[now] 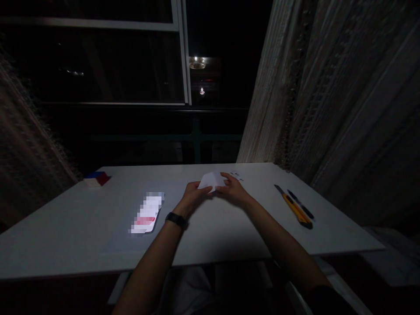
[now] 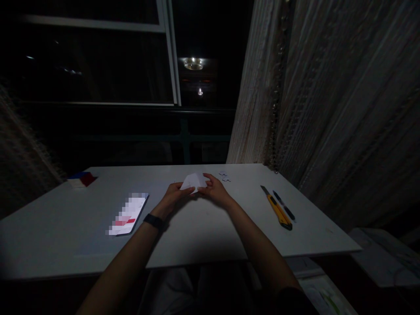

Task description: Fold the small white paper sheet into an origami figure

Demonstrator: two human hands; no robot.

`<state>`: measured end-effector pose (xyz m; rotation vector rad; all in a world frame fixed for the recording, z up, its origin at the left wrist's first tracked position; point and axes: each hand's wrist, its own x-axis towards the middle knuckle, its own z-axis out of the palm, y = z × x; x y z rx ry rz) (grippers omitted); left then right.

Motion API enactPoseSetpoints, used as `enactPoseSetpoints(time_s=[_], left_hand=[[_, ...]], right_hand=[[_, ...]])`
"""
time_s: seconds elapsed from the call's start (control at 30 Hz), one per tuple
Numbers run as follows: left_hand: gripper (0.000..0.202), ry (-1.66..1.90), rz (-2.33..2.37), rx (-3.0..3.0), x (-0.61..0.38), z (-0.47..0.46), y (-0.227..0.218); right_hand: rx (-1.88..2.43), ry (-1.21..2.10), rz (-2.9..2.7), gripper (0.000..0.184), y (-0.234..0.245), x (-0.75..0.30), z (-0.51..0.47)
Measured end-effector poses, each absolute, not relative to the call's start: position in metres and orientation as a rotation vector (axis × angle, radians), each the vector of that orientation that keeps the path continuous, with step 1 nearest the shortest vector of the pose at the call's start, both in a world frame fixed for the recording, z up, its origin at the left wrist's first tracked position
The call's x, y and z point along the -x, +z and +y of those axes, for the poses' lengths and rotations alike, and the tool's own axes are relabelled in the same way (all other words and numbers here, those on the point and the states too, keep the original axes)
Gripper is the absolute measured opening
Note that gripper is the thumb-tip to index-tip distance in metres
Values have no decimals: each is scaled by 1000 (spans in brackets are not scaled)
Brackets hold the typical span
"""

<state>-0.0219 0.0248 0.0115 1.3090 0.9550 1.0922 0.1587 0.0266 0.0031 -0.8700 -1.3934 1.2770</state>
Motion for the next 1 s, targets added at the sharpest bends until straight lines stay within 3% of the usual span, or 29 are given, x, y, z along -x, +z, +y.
enactPoseSetpoints(time_s=[0.07, 0.13, 0.5, 1.0], left_hand=[[43, 1075, 915, -1329, 21, 24, 12], [43, 1071, 883, -1329, 20, 23, 12], [36, 1163, 920, -1275, 19, 22, 16], [32, 1118, 915, -1318, 17, 23, 10]], right_hand=[[918, 1218, -1365, 46, -1, -155, 30], [942, 1184, -1350, 38, -1, -156, 31], [922, 1315, -1407, 38, 12, -168, 24], [1015, 1131, -1540, 28, 15, -162, 21]])
